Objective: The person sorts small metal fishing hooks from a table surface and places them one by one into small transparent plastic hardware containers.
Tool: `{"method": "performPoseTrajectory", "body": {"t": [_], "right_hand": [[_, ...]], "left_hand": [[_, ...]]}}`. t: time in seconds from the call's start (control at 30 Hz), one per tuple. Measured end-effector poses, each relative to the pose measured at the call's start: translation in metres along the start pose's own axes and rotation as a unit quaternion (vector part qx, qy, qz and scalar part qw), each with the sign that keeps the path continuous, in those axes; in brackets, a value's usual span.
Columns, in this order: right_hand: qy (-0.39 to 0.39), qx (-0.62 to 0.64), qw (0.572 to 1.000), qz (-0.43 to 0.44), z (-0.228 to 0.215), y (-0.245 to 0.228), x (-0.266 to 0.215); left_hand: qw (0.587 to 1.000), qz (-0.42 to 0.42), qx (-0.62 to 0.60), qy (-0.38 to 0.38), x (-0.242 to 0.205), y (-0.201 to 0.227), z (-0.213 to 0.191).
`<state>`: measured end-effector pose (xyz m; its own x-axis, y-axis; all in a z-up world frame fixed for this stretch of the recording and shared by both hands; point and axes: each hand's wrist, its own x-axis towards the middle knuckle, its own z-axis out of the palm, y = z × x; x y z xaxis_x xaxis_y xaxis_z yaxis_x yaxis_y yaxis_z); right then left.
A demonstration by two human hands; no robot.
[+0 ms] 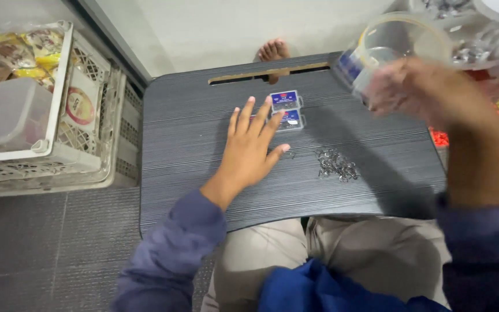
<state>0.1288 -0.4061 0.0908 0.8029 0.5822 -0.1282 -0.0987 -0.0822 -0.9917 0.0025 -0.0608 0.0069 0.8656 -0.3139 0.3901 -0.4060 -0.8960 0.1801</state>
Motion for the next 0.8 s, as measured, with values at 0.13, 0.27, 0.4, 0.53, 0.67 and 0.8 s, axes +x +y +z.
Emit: {"method": "performPoseTrajectory", "body": {"t": [0.13, 0.27, 0.4, 0.53, 0.67, 0.8], "right_hand": [[-0.078, 0.080, 0.994, -0.001, 0.076, 0.008, -0.046], [-0.066, 0.025, 0.997, -0.031, 0.112, 0.029, -0.067], [-0.035, -0.265, 0.939, -0.217, 0.147, 0.005, -0.079], [0.008, -0.408, 0.866, -0.288, 0.163, 0.033, -0.069], [0.038, -0.441, 0.839, -0.317, 0.155, 0.042, -0.058], [0.186, -0.552, 0.779, -0.232, 0.108, 0.070, -0.066]], "left_hand": [[0.986, 0.031, -0.090, 0.138, -0.006, 0.035, -0.035], [0.976, 0.103, -0.099, 0.162, -0.017, 0.058, -0.051], [0.885, -0.048, -0.450, 0.110, -0.019, 0.062, -0.065], [0.806, -0.107, -0.579, -0.065, -0.021, 0.049, -0.048], [0.828, -0.137, -0.536, -0.097, -0.022, 0.027, -0.035], [0.883, -0.099, -0.445, -0.113, -0.034, 0.003, -0.019]]}}
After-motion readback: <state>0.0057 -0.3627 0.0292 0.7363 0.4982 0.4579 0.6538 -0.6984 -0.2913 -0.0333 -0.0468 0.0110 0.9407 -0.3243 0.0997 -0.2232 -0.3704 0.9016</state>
